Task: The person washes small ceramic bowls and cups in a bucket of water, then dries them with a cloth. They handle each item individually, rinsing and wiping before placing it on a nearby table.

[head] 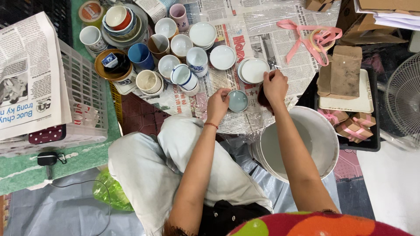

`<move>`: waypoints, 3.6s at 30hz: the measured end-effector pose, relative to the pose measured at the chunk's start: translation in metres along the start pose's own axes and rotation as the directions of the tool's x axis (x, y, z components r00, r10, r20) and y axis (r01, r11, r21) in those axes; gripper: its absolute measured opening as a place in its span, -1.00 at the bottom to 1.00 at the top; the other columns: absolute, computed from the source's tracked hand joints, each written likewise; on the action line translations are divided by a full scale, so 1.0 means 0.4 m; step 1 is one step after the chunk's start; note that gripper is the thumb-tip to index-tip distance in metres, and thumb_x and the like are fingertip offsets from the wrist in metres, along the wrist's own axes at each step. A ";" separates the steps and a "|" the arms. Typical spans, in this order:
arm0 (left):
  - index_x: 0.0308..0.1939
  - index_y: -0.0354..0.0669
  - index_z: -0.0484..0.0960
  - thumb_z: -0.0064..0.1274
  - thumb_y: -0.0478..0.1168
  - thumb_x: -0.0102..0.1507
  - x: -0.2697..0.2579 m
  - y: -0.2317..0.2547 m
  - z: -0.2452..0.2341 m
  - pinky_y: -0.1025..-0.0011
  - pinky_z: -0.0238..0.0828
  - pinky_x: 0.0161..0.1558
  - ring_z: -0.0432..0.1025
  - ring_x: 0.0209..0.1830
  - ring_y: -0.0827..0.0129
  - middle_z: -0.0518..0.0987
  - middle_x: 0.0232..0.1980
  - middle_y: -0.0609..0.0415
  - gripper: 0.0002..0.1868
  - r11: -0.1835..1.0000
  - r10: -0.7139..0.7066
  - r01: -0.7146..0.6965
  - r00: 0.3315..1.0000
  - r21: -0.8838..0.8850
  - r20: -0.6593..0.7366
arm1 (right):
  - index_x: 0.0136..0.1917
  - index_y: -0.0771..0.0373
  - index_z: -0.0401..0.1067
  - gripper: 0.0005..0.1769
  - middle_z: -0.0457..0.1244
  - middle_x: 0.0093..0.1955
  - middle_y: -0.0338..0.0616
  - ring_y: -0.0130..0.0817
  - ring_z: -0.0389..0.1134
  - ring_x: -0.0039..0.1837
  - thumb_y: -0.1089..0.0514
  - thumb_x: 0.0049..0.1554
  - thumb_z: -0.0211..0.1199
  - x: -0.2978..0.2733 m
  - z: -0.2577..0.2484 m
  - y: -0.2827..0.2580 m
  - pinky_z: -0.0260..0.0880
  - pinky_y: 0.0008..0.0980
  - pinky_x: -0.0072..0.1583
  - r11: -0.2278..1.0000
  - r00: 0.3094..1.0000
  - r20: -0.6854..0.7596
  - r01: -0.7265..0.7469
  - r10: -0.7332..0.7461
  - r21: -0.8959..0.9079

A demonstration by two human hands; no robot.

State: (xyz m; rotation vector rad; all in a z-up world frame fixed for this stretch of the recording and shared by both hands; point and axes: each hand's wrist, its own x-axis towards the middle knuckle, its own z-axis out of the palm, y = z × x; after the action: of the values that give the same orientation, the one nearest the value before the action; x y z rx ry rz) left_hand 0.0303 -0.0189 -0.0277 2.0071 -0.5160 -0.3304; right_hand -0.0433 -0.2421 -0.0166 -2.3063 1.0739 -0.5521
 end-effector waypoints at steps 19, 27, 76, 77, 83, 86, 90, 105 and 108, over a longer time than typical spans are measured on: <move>0.21 -0.10 0.57 -0.03 -0.06 0.45 -0.083 0.125 0.025 0.42 0.43 -0.30 0.43 -0.38 0.46 0.58 -0.01 0.07 -0.68 0.901 0.200 -0.141 0.974 -0.410 0.103 | 0.10 0.36 0.36 -0.66 0.15 -0.02 -0.18 -0.44 0.13 0.02 0.00 0.48 0.06 -0.154 -0.169 0.194 0.16 -0.37 0.09 0.769 0.988 -0.149 0.066 0.039 0.636; 0.31 -0.07 0.47 -0.07 -0.01 0.42 -0.273 -0.040 0.482 0.40 0.44 -0.13 0.46 -0.07 0.42 0.56 0.10 0.09 -0.58 0.795 0.161 0.243 0.799 -0.556 0.579 | 0.08 0.29 0.28 -0.78 0.25 -0.13 -0.20 -0.52 0.25 -0.15 0.09 0.41 0.19 -0.393 -0.267 0.472 0.32 -0.46 -0.19 0.857 0.980 -0.001 -0.174 0.199 0.485; 0.27 0.00 0.54 -0.07 0.28 0.28 -0.306 -0.170 0.680 0.10 0.34 0.23 0.43 0.26 0.22 0.57 0.27 0.07 -0.37 -0.011 -0.223 0.924 0.370 -0.382 0.902 | 0.56 0.45 0.04 -0.15 -0.01 0.61 0.19 -0.04 -0.11 0.67 0.09 0.08 0.17 -0.602 -0.278 0.325 -0.22 0.03 0.60 0.838 0.910 0.315 0.384 -0.270 -0.388; 0.27 -0.03 0.53 -0.05 0.27 0.29 -0.313 -0.178 0.692 0.06 0.33 0.28 0.42 0.27 0.20 0.56 0.26 0.06 -0.37 -0.015 -0.214 0.936 0.342 -0.353 0.915 | 0.56 0.49 0.03 -0.13 -0.01 0.62 0.22 0.00 -0.10 0.67 0.09 0.08 0.20 -0.591 -0.274 0.325 -0.21 0.03 0.60 0.854 0.921 0.269 0.369 -0.283 -0.368; 0.33 -0.16 0.50 -0.06 0.34 0.35 -0.324 -0.203 0.702 0.22 0.37 0.27 0.44 0.31 0.13 0.57 0.31 -0.02 -0.27 0.054 -0.292 0.908 0.411 -0.415 0.863 | 0.57 0.41 0.06 -0.01 0.01 0.63 0.15 -0.09 -0.04 0.66 0.28 -0.14 0.19 -0.589 -0.268 0.298 -0.16 -0.09 0.62 0.905 0.841 0.430 0.410 -0.327 -0.113; 0.30 -0.10 0.52 -0.02 0.28 0.28 -0.313 -0.187 0.693 0.15 0.39 0.24 0.42 0.29 0.10 0.56 0.30 -0.02 -0.31 -0.052 -0.295 0.855 0.480 -0.515 0.826 | 0.55 0.38 0.07 -0.05 0.04 0.58 0.11 -0.13 -0.01 0.63 0.29 -0.12 0.20 -0.606 -0.299 0.302 -0.16 -0.04 0.61 0.868 0.844 0.430 0.443 -0.320 -0.226; 0.28 0.00 0.47 -0.09 0.34 0.21 -0.317 -0.164 0.683 -0.04 0.35 0.16 0.40 0.23 0.16 0.51 0.25 0.04 -0.29 0.122 -0.274 0.937 0.349 -0.328 0.896 | 0.51 0.52 0.04 -0.06 0.03 0.56 0.26 0.00 -0.01 0.62 0.28 -0.11 0.23 -0.585 -0.298 0.298 -0.10 -0.02 0.57 0.858 0.910 0.251 0.400 -0.330 -0.322; 0.48 0.07 0.25 -0.12 0.34 0.29 -0.346 -0.184 0.712 0.17 0.48 0.11 0.40 0.29 0.22 0.37 0.39 0.12 -0.22 0.359 -0.276 0.850 0.491 -0.385 0.826 | 0.52 0.58 0.00 -0.07 0.05 0.52 0.39 0.11 0.13 0.51 0.43 -0.12 0.15 -0.574 -0.242 0.338 0.01 -0.02 0.56 0.923 0.890 0.249 0.383 -0.383 0.050; 0.50 -0.02 0.25 -0.15 0.39 0.37 -0.339 -0.186 0.709 0.25 0.47 0.08 0.42 0.28 0.15 0.42 0.39 -0.07 -0.21 0.324 -0.252 0.812 0.569 -0.486 0.783 | 0.48 0.33 0.25 -0.25 0.22 0.45 0.14 -0.04 0.26 0.45 0.45 -0.01 0.16 -0.573 -0.253 0.344 0.18 -0.10 0.52 0.928 0.892 0.268 0.373 -0.364 0.019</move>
State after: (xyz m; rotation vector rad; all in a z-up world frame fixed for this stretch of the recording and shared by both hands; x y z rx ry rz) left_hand -0.1962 -0.1398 -0.2240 0.9772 0.0985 -1.4284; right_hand -0.3162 -0.1654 -0.0544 -2.5406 0.5218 -0.3465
